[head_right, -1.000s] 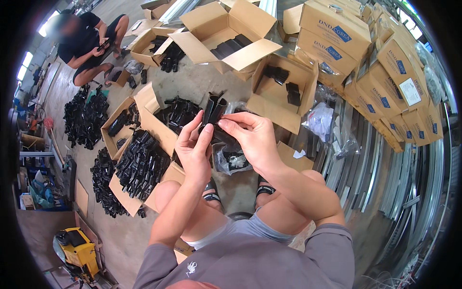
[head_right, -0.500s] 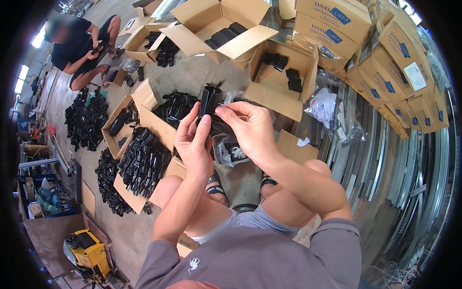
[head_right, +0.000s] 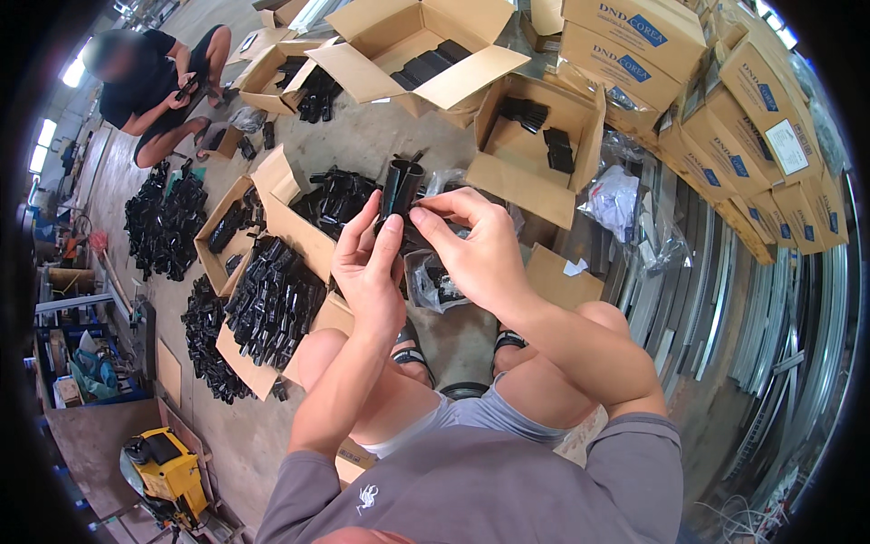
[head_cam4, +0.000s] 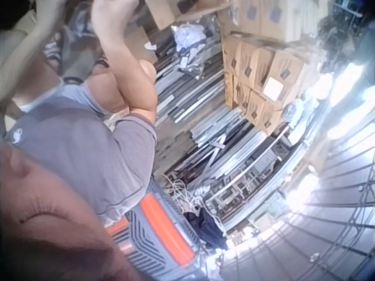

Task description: The person picks up and joins black metal components together by hand while sitting on a fabrication floor.

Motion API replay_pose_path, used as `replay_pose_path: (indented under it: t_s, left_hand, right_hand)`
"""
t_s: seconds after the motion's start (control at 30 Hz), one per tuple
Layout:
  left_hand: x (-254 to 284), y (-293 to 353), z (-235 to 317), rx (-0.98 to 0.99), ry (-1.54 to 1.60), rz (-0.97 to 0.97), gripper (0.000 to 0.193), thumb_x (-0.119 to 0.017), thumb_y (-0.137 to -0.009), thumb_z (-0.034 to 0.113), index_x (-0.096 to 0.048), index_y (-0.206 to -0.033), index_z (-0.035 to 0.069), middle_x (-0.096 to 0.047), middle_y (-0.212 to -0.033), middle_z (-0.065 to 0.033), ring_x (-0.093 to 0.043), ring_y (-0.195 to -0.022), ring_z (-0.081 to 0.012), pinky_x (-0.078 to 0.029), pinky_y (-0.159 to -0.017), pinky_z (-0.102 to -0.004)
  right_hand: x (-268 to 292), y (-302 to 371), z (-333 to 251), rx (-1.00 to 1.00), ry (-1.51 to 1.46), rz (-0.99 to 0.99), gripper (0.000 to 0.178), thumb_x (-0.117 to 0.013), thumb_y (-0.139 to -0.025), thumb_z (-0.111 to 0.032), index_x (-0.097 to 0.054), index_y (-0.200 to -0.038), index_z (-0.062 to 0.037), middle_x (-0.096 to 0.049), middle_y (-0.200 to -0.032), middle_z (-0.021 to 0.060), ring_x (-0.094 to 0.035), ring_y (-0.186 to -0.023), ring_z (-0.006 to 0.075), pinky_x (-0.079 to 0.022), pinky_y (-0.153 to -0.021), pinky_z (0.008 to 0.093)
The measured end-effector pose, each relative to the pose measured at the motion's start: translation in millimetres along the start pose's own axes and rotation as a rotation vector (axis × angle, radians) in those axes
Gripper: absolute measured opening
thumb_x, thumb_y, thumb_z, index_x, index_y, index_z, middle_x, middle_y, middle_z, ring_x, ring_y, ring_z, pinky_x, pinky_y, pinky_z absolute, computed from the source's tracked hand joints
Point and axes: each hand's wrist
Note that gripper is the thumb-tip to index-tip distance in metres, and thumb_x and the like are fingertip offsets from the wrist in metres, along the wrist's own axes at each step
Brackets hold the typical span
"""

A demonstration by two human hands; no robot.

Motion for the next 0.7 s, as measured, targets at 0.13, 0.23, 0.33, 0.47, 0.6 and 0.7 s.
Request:
replay_pose_path:
  t_s: [0.13, 0.23, 0.33, 0.47, 0.6, 0.7]
  left_hand:
    - [1, 0, -1, 0.000, -0.016, 0.007, 0.040, -0.071, -0.090, 0.002, -0.061, -0.128, -0.004, -0.069, -0.115, -0.0151, -0.065, -0.102, -0.0132, -0.051, -0.090, -0.0250]
    - [2, 0, -3, -0.008, -0.049, 0.002, 0.039, -0.071, -0.090, 0.003, -0.062, -0.128, 0.000, -0.070, -0.111, -0.0112, -0.059, -0.087, -0.0077, -0.043, -0.075, -0.0217]
    - [2, 0, -6, -0.039, -0.084, -0.015, 0.038, -0.069, -0.092, 0.006, -0.062, -0.129, 0.007, -0.073, -0.102, -0.0033, -0.046, -0.058, 0.0035, -0.026, -0.044, -0.0147]
    - [1, 1, 1, 0.002, -0.030, -0.004, 0.039, -0.071, -0.090, 0.003, -0.062, -0.128, 0.000, -0.070, -0.110, -0.0112, -0.059, -0.086, -0.0074, -0.043, -0.074, -0.0216]
    - [-1, 0, 1, 0.021, -0.007, 0.005, 0.040, -0.071, -0.089, 0.001, -0.061, -0.128, -0.004, -0.070, -0.114, -0.0154, -0.065, -0.100, -0.0127, -0.051, -0.088, -0.0249]
    - [0, 1, 2, 0.012, -0.010, 0.001, 0.040, -0.071, -0.089, 0.001, -0.061, -0.128, -0.004, -0.070, -0.114, -0.0154, -0.065, -0.100, -0.0128, -0.051, -0.088, -0.0249]
  right_hand:
    - [-3, -1, -3, -0.078, -0.129, 0.019, 0.019, -0.072, -0.091, -0.014, -0.070, -0.098, 0.0031, -0.070, -0.090, 0.0067, -0.065, -0.080, 0.0104, -0.051, -0.073, 0.0262]
    - [0, -1, 2, -0.109, -0.123, -0.010, 0.020, -0.071, -0.092, -0.016, -0.068, -0.098, 0.0025, -0.070, -0.089, 0.0055, -0.064, -0.081, 0.0100, -0.051, -0.073, 0.0259]
    - [0, 0, 3, -0.122, -0.035, 0.005, 0.021, -0.069, -0.094, -0.018, -0.067, -0.098, 0.0024, -0.069, -0.088, 0.0047, -0.064, -0.081, 0.0096, -0.051, -0.073, 0.0255]
    - [-9, 1, 0, 0.045, -0.088, 0.037, 0.022, -0.067, -0.096, -0.020, -0.065, -0.102, 0.0016, -0.069, -0.091, 0.0052, -0.064, -0.085, 0.0110, -0.051, -0.076, 0.0262]
    - [1, 0, 2, -0.113, -0.091, -0.065, 0.024, -0.068, -0.095, -0.019, -0.063, -0.105, 0.0013, -0.068, -0.097, 0.0055, -0.064, -0.090, 0.0130, -0.051, -0.080, 0.0277]
    - [-4, 1, 0, -0.068, -0.127, -0.029, 0.023, -0.069, -0.094, -0.018, -0.063, -0.106, 0.0014, -0.067, -0.099, 0.0050, -0.064, -0.092, 0.0125, -0.051, -0.081, 0.0277]
Point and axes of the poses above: each hand's wrist, its own y-axis away from the middle knuckle, its own x-axis out of the back of the hand, z = x × y
